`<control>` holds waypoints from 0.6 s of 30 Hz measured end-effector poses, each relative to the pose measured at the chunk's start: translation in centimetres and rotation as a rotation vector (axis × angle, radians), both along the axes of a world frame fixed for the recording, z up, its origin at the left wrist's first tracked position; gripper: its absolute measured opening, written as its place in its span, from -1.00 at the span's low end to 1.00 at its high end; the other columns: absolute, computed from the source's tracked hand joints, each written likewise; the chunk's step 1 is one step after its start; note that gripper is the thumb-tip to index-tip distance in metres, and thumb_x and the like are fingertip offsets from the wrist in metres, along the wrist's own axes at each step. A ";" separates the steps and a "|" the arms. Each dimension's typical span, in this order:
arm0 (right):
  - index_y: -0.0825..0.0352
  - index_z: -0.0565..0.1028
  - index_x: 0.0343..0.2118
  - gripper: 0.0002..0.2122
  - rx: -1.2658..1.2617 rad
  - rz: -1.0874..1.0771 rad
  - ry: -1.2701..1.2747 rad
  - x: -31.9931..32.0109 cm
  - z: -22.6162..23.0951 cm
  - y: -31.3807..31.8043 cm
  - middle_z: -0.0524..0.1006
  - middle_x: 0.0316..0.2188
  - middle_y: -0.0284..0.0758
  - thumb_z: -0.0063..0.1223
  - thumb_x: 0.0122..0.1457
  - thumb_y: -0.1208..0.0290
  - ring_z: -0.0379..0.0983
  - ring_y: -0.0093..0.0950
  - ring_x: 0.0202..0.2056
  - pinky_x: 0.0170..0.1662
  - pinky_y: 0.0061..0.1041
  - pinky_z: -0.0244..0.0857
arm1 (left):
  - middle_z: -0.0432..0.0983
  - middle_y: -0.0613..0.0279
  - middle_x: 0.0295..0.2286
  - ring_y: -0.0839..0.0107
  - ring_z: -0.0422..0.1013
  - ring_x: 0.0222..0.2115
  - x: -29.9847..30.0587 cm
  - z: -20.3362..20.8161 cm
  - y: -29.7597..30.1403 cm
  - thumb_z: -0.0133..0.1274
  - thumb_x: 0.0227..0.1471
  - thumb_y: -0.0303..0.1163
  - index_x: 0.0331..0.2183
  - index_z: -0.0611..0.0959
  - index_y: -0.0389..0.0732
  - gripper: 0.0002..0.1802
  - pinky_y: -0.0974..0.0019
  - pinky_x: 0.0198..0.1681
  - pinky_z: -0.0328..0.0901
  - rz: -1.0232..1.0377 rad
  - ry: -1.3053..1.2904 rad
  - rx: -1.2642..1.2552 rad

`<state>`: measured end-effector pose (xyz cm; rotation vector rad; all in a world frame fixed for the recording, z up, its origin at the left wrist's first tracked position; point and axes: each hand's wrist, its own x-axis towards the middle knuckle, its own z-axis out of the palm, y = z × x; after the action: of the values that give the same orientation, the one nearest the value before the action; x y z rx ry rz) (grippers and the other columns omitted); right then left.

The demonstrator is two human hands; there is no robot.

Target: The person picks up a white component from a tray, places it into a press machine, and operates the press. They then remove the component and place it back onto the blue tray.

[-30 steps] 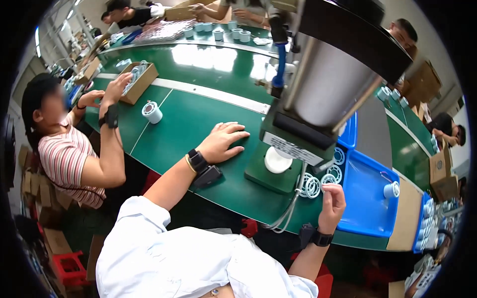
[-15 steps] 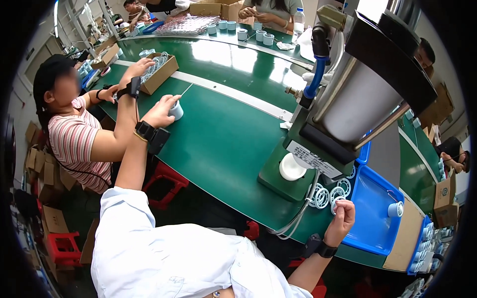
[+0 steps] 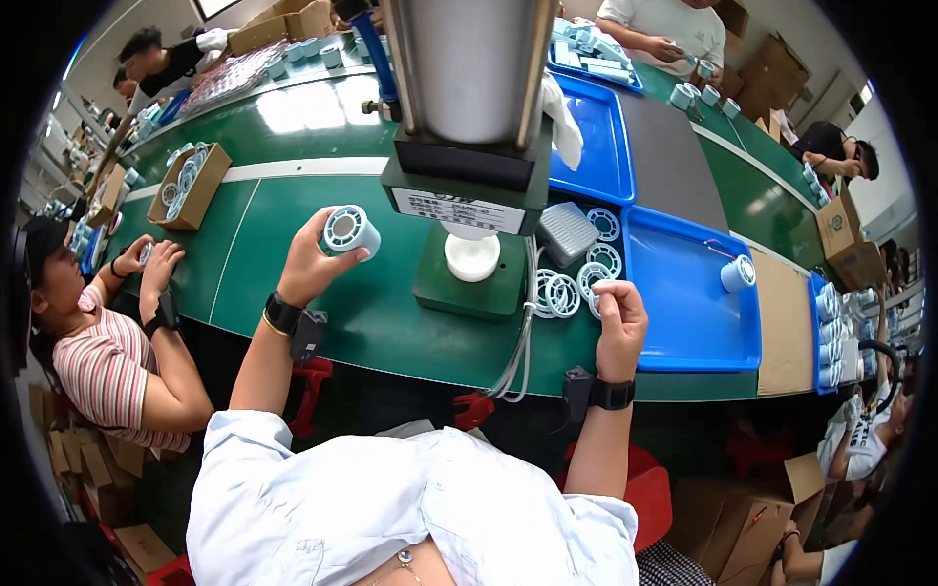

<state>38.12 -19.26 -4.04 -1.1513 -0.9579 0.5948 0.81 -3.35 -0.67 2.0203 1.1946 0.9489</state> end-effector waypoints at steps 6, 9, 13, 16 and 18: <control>0.34 0.48 -0.36 -0.92 -0.025 0.018 -0.005 0.3 0.0 -0.5 0.45 -0.44 -0.50 -0.08 0.19 0.56 0.25 -0.76 -0.45 -0.36 -0.76 0.13 | 0.52 0.07 -0.25 0.11 0.44 -0.26 9.5 3.2 -1.5 0.35 -0.28 -0.22 -0.17 0.54 -0.27 -0.40 0.19 -0.03 0.20 -0.297 -0.098 0.208; 0.35 0.48 -0.36 -0.92 -0.038 0.025 0.004 0.2 0.0 -0.4 0.46 -0.44 -0.48 -0.08 0.19 0.55 0.26 -0.75 -0.44 -0.35 -0.75 0.13 | 0.52 0.05 -0.24 0.13 0.43 -0.26 11.4 3.7 -1.9 0.34 -0.28 -0.22 -0.17 0.55 -0.29 -0.40 0.20 -0.04 0.21 -0.361 -0.016 0.113; 0.36 0.48 -0.36 -0.91 -0.065 0.050 -0.001 0.2 0.0 -0.3 0.46 -0.43 -0.45 -0.09 0.20 0.54 0.26 -0.74 -0.44 -0.32 -0.74 0.14 | 0.52 0.05 -0.24 0.13 0.40 -0.21 11.8 3.2 -1.6 0.34 -0.28 -0.21 -0.19 0.56 -0.32 -0.41 0.20 -0.04 0.21 -0.369 0.136 0.014; 0.36 0.48 -0.36 -0.91 -0.080 0.062 -0.010 0.2 0.1 -0.1 0.45 -0.45 -0.47 -0.09 0.20 0.54 0.23 -0.76 -0.45 -0.34 -0.76 0.13 | 0.51 0.02 -0.23 0.12 0.39 -0.20 11.9 3.9 -1.6 0.34 -0.27 -0.18 -0.21 0.56 -0.35 -0.40 0.20 -0.03 0.21 -0.411 0.057 -0.151; 0.37 0.49 -0.28 -0.88 -0.193 0.084 -0.121 0.8 0.2 0.1 0.49 -0.36 -0.38 -0.08 0.20 0.51 0.33 -0.65 -0.37 -0.26 -0.67 0.20 | 0.51 0.01 -0.22 0.11 0.39 -0.19 11.9 3.9 -1.7 0.33 -0.27 -0.16 -0.22 0.57 -0.37 -0.40 0.20 -0.02 0.21 -0.428 0.018 -0.233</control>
<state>38.89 -19.14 -3.89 -1.3354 -1.0739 0.7036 12.68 -5.03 3.23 1.9837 0.7896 0.5551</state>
